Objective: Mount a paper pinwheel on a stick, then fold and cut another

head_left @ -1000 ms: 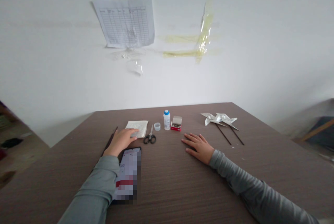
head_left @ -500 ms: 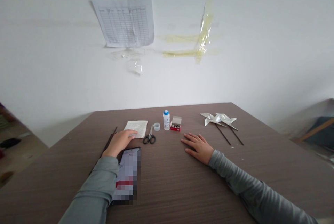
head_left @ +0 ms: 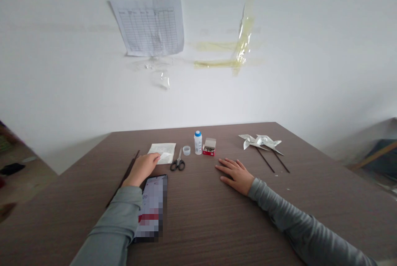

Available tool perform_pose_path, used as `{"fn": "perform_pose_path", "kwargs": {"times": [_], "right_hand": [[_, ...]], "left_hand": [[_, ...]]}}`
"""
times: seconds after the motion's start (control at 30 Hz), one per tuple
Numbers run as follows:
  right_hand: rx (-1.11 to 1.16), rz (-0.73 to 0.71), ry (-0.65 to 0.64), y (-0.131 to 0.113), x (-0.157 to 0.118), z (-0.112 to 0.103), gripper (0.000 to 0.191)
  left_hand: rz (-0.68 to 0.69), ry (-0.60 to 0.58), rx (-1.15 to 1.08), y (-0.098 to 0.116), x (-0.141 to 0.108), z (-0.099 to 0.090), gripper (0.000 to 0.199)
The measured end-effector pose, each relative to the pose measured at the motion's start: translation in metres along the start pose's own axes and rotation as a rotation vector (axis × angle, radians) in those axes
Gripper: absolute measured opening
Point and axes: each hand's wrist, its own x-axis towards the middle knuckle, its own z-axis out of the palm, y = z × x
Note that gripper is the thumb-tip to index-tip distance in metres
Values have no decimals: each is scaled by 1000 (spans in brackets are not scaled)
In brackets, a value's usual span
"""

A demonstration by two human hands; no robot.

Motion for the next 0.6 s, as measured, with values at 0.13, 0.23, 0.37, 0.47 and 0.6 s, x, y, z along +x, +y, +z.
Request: {"fn": "perform_pose_path", "kwargs": {"times": [0.13, 0.23, 0.37, 0.47, 0.6], "right_hand": [[-5, 17, -8, -2, 1, -1, 64], [-21, 27, -26, -2, 1, 0, 65], [-15, 13, -1, -1, 2, 2, 63], [-9, 2, 11, 3, 4, 4, 63], [0, -23, 41, 14, 4, 10, 62]], "left_hand": [[-87, 29, 33, 4, 1, -5, 32], [-126, 81, 30, 5, 1, -10, 33], [-140, 138, 10, 7, 0, -17, 30], [-135, 171, -25, 11, -5, -20, 29], [-72, 175, -43, 26, -20, -11, 33]]}}
